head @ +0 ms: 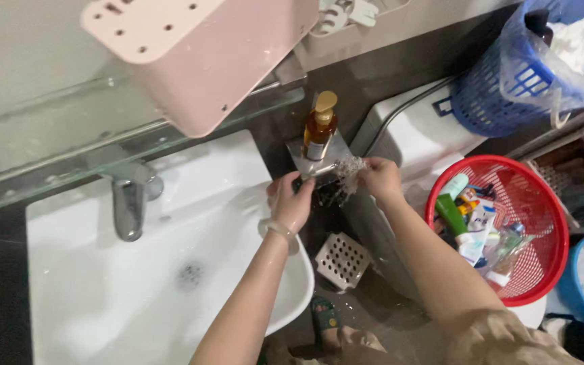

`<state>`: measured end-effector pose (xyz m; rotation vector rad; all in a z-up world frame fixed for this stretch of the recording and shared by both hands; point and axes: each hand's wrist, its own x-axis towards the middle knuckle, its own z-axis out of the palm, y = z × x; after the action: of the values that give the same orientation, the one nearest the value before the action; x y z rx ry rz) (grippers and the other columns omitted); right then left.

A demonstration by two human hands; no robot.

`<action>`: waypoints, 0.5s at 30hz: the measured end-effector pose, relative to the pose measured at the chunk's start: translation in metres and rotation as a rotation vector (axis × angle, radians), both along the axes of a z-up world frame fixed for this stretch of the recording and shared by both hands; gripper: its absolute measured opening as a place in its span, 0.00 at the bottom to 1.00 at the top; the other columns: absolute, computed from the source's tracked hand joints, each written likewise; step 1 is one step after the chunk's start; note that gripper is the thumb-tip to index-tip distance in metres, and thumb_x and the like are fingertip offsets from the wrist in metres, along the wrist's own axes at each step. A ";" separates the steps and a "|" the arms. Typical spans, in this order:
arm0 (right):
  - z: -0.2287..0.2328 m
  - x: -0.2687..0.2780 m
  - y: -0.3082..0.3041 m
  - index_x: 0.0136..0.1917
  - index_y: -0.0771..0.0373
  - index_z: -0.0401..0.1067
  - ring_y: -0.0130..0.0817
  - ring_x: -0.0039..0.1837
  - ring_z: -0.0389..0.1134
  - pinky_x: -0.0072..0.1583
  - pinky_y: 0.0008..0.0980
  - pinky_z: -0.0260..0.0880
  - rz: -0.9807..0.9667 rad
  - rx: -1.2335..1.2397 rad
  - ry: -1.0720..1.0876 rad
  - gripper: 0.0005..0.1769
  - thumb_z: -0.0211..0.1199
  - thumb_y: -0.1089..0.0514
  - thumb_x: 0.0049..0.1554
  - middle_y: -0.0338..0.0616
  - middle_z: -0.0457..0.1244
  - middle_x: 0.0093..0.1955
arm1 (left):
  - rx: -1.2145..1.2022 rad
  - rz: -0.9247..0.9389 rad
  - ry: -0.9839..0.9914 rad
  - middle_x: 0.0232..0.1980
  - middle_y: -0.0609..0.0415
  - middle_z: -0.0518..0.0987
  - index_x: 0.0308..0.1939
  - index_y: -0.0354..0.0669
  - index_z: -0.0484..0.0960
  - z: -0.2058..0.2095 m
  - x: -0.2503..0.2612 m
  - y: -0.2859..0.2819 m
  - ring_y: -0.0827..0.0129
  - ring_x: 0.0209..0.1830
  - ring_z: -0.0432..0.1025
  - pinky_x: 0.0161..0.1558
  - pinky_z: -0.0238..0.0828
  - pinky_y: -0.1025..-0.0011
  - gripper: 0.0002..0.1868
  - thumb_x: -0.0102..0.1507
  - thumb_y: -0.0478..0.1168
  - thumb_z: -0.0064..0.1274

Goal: The person washes their hands and rinses a plastic cup at the sink. They then remove a pink wall-mounted organizer, rinse it, and reattach it. Finally, they take various toiletries from a red basket and place them on the glass shelf and into the organizer.

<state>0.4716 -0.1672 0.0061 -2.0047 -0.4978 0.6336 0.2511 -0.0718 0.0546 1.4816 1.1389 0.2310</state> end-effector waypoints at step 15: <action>-0.067 0.140 0.095 0.53 0.74 0.77 0.33 0.41 0.72 0.44 0.30 0.75 0.162 0.128 0.107 0.15 0.63 0.71 0.51 0.48 0.71 0.42 | 0.472 0.066 -0.066 0.72 0.38 0.64 0.75 0.40 0.53 -0.062 0.148 0.085 0.44 0.71 0.60 0.70 0.57 0.57 0.60 0.46 0.49 0.73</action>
<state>0.6120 -0.0717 -0.0607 -1.8120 -0.6247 0.7850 0.3986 0.0135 -0.0076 1.8317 1.1284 0.6236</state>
